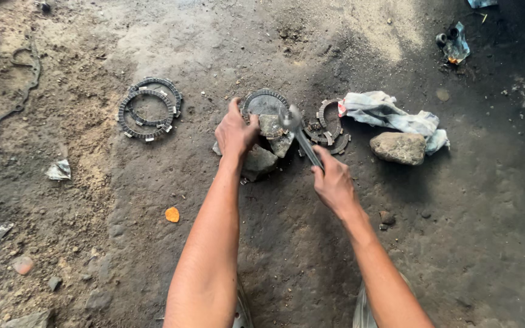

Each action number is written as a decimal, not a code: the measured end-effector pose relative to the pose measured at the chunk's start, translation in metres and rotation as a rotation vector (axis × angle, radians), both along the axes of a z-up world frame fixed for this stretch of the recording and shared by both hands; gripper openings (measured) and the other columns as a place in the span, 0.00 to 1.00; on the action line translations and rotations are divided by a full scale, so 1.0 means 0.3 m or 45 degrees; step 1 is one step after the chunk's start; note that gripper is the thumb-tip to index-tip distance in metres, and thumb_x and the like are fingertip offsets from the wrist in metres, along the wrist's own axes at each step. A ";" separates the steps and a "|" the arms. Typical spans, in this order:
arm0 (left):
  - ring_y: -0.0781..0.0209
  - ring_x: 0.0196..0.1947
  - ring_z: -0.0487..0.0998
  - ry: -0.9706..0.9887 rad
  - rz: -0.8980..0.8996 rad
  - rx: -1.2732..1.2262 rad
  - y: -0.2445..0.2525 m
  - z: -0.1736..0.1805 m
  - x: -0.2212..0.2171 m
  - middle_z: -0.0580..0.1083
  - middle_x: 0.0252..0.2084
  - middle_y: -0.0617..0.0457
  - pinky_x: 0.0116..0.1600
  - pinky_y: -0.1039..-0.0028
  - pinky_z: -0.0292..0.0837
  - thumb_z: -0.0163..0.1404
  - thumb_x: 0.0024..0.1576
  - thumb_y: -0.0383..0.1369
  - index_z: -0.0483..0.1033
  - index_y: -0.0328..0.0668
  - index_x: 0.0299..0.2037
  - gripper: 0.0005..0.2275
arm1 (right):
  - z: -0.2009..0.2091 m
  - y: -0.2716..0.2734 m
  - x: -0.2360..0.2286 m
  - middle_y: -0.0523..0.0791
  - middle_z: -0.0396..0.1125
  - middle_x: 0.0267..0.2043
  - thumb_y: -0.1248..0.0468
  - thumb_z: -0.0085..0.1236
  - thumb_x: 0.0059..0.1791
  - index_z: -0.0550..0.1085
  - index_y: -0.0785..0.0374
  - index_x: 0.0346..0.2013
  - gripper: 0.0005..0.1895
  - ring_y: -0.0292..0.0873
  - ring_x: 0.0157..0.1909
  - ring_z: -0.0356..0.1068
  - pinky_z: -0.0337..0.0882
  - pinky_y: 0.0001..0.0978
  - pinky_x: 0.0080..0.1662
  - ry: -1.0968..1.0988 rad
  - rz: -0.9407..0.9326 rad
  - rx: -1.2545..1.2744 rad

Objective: The person uses a wrench to pry and disassemble a mechanical component on a dirt floor, handling various metal plates and gears.

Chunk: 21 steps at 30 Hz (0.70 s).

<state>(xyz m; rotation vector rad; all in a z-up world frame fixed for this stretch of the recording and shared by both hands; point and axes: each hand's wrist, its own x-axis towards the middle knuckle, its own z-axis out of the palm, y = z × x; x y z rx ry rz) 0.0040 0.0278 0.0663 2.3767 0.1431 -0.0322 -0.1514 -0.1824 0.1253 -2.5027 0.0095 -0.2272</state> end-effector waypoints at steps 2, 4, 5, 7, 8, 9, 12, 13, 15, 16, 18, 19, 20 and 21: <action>0.39 0.44 0.81 -0.002 -0.020 -0.005 0.005 -0.008 -0.007 0.80 0.42 0.38 0.51 0.54 0.72 0.55 0.55 0.43 0.65 0.46 0.65 0.28 | 0.000 0.004 -0.009 0.50 0.75 0.33 0.71 0.50 0.52 0.66 0.52 0.67 0.28 0.44 0.29 0.75 0.75 0.36 0.28 0.361 -0.093 -0.024; 0.39 0.45 0.81 -0.004 -0.040 -0.013 0.001 -0.014 -0.006 0.80 0.42 0.38 0.52 0.54 0.72 0.55 0.55 0.44 0.67 0.48 0.65 0.27 | 0.002 0.012 -0.012 0.49 0.75 0.33 0.71 0.48 0.54 0.63 0.48 0.69 0.29 0.45 0.29 0.76 0.76 0.38 0.28 0.455 -0.152 -0.091; 0.39 0.46 0.80 0.017 -0.032 0.005 0.000 -0.018 -0.007 0.79 0.43 0.38 0.53 0.54 0.71 0.55 0.56 0.44 0.69 0.47 0.64 0.26 | 0.004 0.017 -0.017 0.48 0.75 0.34 0.70 0.45 0.55 0.61 0.44 0.71 0.30 0.46 0.28 0.76 0.76 0.41 0.29 0.549 -0.209 -0.159; 0.39 0.47 0.79 0.039 -0.024 0.022 -0.011 -0.025 -0.015 0.79 0.44 0.37 0.54 0.54 0.70 0.55 0.57 0.44 0.70 0.46 0.63 0.25 | 0.005 0.026 -0.020 0.50 0.75 0.33 0.70 0.47 0.54 0.62 0.43 0.71 0.31 0.49 0.29 0.76 0.76 0.44 0.32 0.461 -0.183 -0.173; 0.41 0.48 0.78 -0.054 0.007 0.127 -0.022 -0.029 -0.023 0.80 0.42 0.39 0.54 0.54 0.68 0.53 0.59 0.46 0.72 0.43 0.60 0.22 | 0.006 0.028 -0.023 0.52 0.75 0.32 0.69 0.50 0.53 0.63 0.41 0.71 0.32 0.51 0.31 0.77 0.76 0.46 0.35 0.373 -0.157 -0.188; 0.43 0.50 0.77 -0.152 0.038 0.231 -0.033 -0.029 -0.024 0.80 0.41 0.41 0.54 0.53 0.65 0.51 0.61 0.47 0.74 0.40 0.57 0.21 | 0.007 0.028 -0.021 0.52 0.75 0.32 0.69 0.50 0.53 0.63 0.41 0.71 0.32 0.51 0.31 0.77 0.76 0.46 0.35 0.368 -0.160 -0.188; 0.45 0.49 0.76 -0.142 0.136 0.395 -0.049 -0.028 -0.070 0.80 0.43 0.41 0.56 0.54 0.63 0.47 0.66 0.48 0.77 0.37 0.48 0.19 | -0.008 0.031 -0.023 0.52 0.75 0.30 0.68 0.47 0.55 0.60 0.37 0.71 0.31 0.52 0.30 0.78 0.78 0.46 0.36 0.546 -0.211 -0.032; 0.45 0.49 0.76 -0.141 0.138 0.395 -0.045 -0.027 -0.072 0.80 0.43 0.41 0.56 0.54 0.63 0.47 0.66 0.48 0.77 0.37 0.48 0.19 | -0.022 0.030 -0.030 0.53 0.74 0.30 0.68 0.48 0.54 0.60 0.40 0.71 0.31 0.53 0.31 0.78 0.77 0.49 0.36 0.481 -0.203 -0.071; 0.46 0.49 0.76 -0.156 0.117 0.362 -0.030 -0.027 -0.075 0.79 0.42 0.42 0.55 0.56 0.63 0.47 0.62 0.48 0.78 0.39 0.45 0.19 | -0.063 0.023 -0.044 0.55 0.74 0.30 0.68 0.50 0.54 0.61 0.43 0.71 0.31 0.55 0.31 0.77 0.76 0.51 0.37 0.418 -0.194 -0.108; 0.46 0.49 0.76 -0.154 0.118 0.363 -0.026 -0.029 -0.078 0.79 0.42 0.42 0.55 0.56 0.63 0.47 0.62 0.48 0.78 0.39 0.45 0.19 | -0.083 0.014 -0.050 0.55 0.73 0.29 0.69 0.51 0.54 0.62 0.51 0.71 0.30 0.55 0.31 0.75 0.75 0.51 0.36 0.313 -0.127 -0.107; 0.48 0.50 0.76 -0.139 0.060 0.366 -0.022 -0.034 -0.074 0.80 0.40 0.44 0.55 0.57 0.63 0.49 0.59 0.48 0.78 0.40 0.46 0.19 | -0.120 -0.006 -0.043 0.56 0.72 0.29 0.70 0.51 0.53 0.62 0.58 0.71 0.29 0.54 0.31 0.74 0.74 0.50 0.35 0.201 -0.059 -0.105; 0.48 0.50 0.76 -0.143 0.060 0.363 -0.027 -0.037 -0.071 0.80 0.40 0.44 0.55 0.57 0.63 0.49 0.59 0.48 0.78 0.40 0.46 0.19 | -0.128 -0.017 -0.034 0.51 0.74 0.30 0.69 0.52 0.54 0.69 0.66 0.61 0.19 0.48 0.30 0.75 0.76 0.45 0.35 0.486 -0.170 0.128; 0.48 0.49 0.77 -0.205 0.074 0.360 -0.032 -0.039 -0.068 0.80 0.38 0.44 0.54 0.56 0.63 0.49 0.59 0.47 0.78 0.40 0.47 0.18 | -0.125 -0.029 -0.027 0.45 0.76 0.31 0.67 0.53 0.55 0.76 0.72 0.51 0.13 0.42 0.28 0.76 0.78 0.41 0.35 0.769 -0.275 0.364; 0.47 0.48 0.77 -0.266 0.086 0.356 -0.039 -0.041 -0.066 0.81 0.36 0.44 0.53 0.56 0.63 0.50 0.59 0.47 0.79 0.41 0.48 0.18 | -0.109 -0.044 -0.026 0.45 0.76 0.31 0.67 0.53 0.55 0.76 0.72 0.51 0.13 0.42 0.28 0.76 0.78 0.41 0.35 0.767 -0.279 0.361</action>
